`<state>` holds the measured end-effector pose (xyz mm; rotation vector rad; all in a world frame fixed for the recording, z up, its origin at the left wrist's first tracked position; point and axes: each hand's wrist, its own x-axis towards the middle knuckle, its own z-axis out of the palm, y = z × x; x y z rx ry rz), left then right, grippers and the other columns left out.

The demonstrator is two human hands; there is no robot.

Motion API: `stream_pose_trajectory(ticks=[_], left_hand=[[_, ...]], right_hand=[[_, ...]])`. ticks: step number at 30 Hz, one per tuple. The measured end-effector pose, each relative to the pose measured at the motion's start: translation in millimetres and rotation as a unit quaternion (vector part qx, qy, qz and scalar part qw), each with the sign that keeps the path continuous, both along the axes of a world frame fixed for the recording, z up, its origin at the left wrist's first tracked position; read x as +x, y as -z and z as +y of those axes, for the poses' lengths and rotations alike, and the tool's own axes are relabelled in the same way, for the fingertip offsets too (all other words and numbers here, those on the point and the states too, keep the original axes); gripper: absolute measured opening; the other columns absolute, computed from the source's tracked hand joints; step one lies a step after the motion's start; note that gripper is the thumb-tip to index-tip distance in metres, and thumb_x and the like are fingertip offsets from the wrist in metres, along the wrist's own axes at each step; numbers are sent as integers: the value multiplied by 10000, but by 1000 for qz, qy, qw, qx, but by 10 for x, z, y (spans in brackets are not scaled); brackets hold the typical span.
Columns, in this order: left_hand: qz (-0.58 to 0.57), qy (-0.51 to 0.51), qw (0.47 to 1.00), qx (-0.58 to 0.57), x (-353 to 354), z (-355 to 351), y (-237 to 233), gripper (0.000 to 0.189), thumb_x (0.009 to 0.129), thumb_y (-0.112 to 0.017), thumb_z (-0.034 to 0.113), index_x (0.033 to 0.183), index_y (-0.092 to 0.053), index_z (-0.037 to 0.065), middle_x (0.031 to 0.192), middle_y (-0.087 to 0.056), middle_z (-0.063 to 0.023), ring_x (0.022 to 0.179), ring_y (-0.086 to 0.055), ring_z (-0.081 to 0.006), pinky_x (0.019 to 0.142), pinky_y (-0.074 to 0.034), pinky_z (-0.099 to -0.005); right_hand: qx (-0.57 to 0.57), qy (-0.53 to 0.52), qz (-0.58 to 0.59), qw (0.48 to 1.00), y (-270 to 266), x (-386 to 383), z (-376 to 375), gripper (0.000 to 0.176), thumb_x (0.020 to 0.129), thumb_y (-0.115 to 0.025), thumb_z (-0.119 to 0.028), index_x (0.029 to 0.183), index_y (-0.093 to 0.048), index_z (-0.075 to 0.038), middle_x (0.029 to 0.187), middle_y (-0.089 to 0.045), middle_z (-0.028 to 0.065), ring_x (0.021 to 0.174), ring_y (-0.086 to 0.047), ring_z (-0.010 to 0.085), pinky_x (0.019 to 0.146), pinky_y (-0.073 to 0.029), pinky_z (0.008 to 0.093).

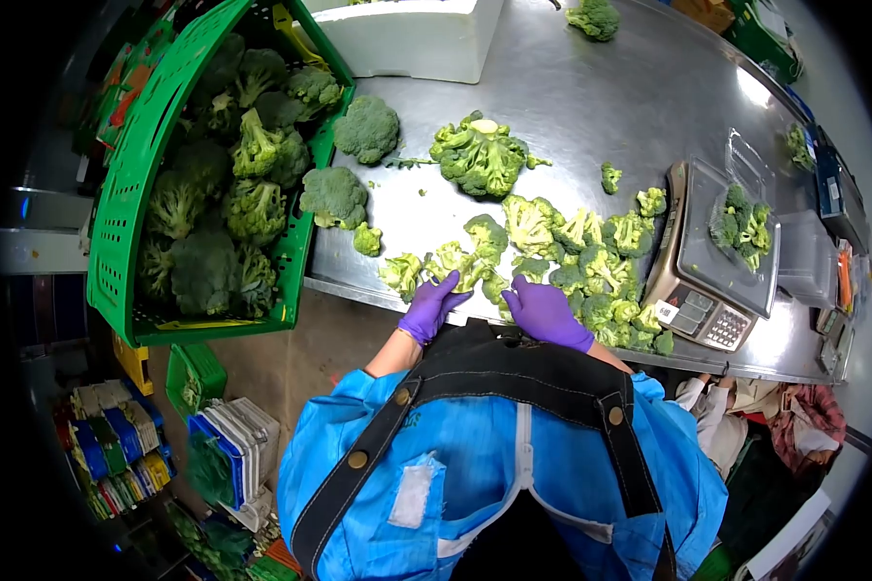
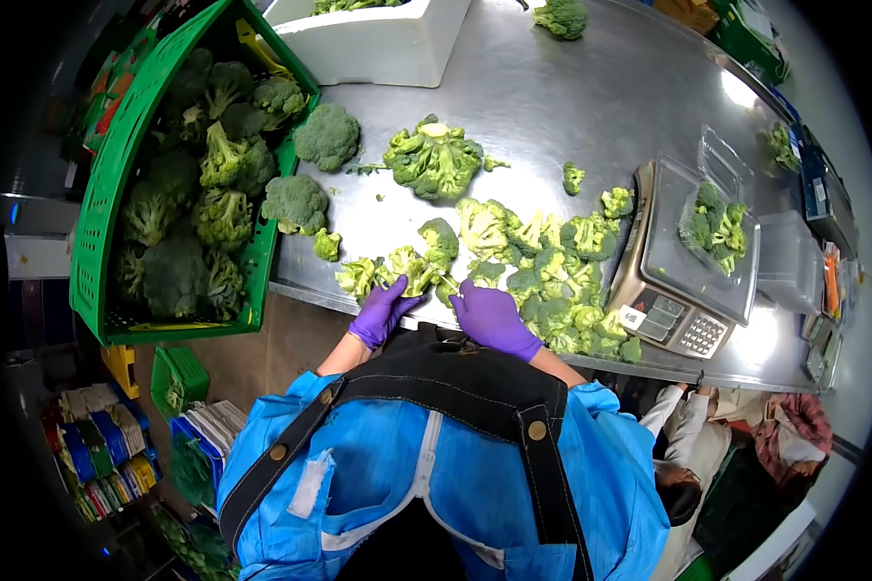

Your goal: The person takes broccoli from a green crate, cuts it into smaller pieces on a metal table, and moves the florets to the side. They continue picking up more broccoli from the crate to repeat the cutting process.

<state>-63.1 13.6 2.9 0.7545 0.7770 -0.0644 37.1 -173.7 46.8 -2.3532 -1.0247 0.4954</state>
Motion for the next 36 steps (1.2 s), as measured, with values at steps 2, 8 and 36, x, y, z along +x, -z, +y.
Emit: stream_pose_trajectory(ticks=[2,8,36], left_hand=[[-12,-12,998,-61,7,25,42,349,860,-584,147,1092,-490,-95,1059,-572,-144,933,-598,-220,801,-532,-280],[-199,-8,947,-253,-109,144,328,602,890,-440,456,1324,-314,59,1278,-436,-130,1058,-507,-264,840,-473,-333],[-155,87,983,-47,-25,318,-107,502,904,-503,185,1298,-293,-45,1247,-461,-184,1118,-499,-327,946,-437,-451]], right_hand=[[1,16,34,999,-27,1,-1,235,868,-513,-277,916,-526,-48,701,-608,170,636,-592,352,567,-457,438],[205,150,71,964,-133,50,-106,188,870,-536,-262,903,-526,-77,572,-548,140,529,-575,319,478,-421,403],[88,-37,69,993,-248,364,-401,200,851,-536,-290,863,-562,-93,626,-572,135,580,-566,337,537,-439,426]])
